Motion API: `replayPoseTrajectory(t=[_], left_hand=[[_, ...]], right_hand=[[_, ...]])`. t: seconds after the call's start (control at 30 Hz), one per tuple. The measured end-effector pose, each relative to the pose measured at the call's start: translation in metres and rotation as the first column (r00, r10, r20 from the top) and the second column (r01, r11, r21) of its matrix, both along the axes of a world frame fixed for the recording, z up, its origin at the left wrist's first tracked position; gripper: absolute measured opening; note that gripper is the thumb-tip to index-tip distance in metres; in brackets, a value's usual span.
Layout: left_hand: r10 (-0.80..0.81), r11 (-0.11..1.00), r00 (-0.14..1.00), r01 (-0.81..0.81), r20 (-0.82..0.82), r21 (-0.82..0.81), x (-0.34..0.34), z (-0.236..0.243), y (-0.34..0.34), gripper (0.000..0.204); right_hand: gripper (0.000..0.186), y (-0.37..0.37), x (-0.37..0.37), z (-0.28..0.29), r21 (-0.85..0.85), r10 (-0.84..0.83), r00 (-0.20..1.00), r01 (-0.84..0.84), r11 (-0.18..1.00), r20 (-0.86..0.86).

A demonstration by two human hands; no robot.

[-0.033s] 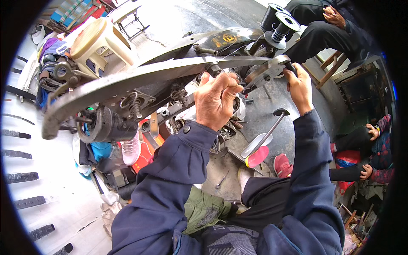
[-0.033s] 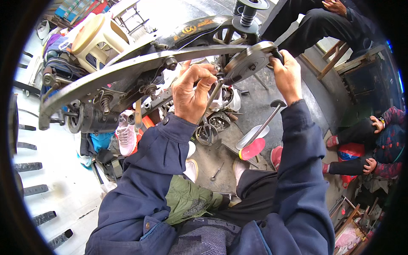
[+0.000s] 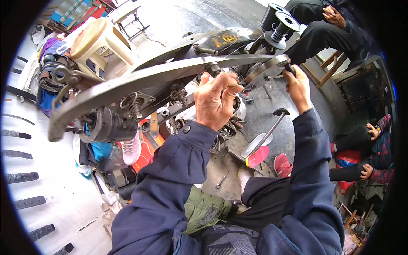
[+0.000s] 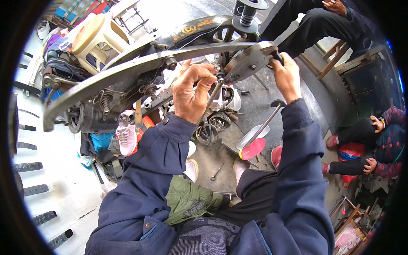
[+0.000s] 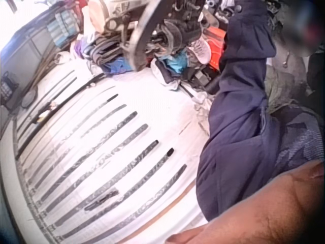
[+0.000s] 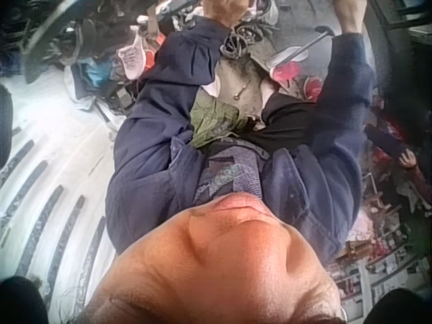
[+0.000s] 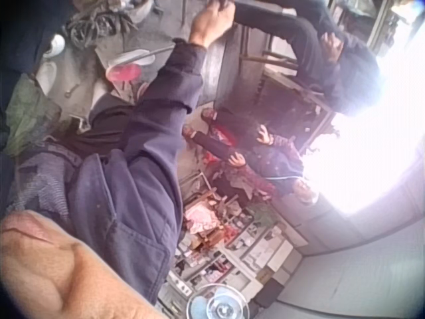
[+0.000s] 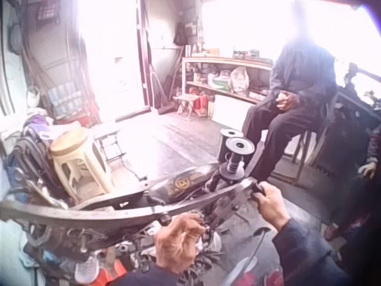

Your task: The person threads a sewing machine, then places a red shoe onto the machine and begins stitching the shoe's upper. The person handles the thread, needle, and shoe while operating the machine.

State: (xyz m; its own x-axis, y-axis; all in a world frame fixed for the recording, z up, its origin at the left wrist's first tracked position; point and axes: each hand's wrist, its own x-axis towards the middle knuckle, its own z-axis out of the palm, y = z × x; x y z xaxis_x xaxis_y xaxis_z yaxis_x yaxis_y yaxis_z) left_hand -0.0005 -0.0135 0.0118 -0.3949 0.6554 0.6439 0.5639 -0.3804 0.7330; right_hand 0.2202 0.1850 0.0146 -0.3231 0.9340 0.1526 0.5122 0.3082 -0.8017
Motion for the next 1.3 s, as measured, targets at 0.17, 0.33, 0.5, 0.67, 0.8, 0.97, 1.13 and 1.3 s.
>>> replayPoseTrajectory(t=[0.17, 0.33, 0.5, 0.67, 0.8, 0.97, 1.13, 1.3], left_hand=[[0.019, 1.0, 0.999, -0.018, -0.033, 0.022, -0.001, 0.0, 0.001, 0.013], [0.048, 0.998, 0.997, -0.046, -0.057, 0.043, 0.0, -0.001, 0.003, 0.016], [0.043, 0.999, 0.998, -0.041, -0.051, 0.032, 0.001, -0.001, 0.002, 0.017], [0.046, 0.998, 0.997, -0.043, -0.062, 0.05, 0.0, -0.001, 0.003, 0.016], [0.041, 0.998, 0.997, -0.039, -0.062, 0.041, 0.0, -0.001, 0.003, 0.016], [0.047, 0.998, 0.996, -0.044, -0.08, 0.036, -0.001, -0.002, 0.003, 0.017], [0.047, 0.998, 0.996, -0.044, -0.071, 0.047, 0.0, -0.001, 0.003, 0.017], [0.023, 1.0, 0.998, -0.022, -0.059, 0.017, -0.001, 0.0, 0.0, 0.016]], right_hand=[[0.036, -0.023, -0.009, -0.067, -0.134, 0.059, 0.938, -0.014, 0.991, 0.342], [0.031, -0.087, -0.039, -0.019, -0.499, 0.428, 0.904, -0.377, 0.78, -0.014], [0.023, -0.037, -0.009, 0.04, -0.283, 0.181, 0.92, -0.287, 0.915, -0.347], [0.016, 0.0, 0.002, -0.029, -0.236, -0.005, 0.996, -0.015, 0.972, -0.085], [0.025, -0.045, -0.02, -0.057, -0.473, 0.193, 0.974, -0.116, 0.873, 0.117], [0.028, -0.09, -0.039, 0.014, -0.422, 0.407, 0.887, -0.461, 0.78, -0.216], [0.026, -0.072, -0.031, 0.059, -0.438, 0.006, 0.901, -0.217, 0.873, -0.434], [0.032, -0.089, -0.027, 0.044, -0.482, -0.048, 0.84, -0.263, 0.836, -0.541]])
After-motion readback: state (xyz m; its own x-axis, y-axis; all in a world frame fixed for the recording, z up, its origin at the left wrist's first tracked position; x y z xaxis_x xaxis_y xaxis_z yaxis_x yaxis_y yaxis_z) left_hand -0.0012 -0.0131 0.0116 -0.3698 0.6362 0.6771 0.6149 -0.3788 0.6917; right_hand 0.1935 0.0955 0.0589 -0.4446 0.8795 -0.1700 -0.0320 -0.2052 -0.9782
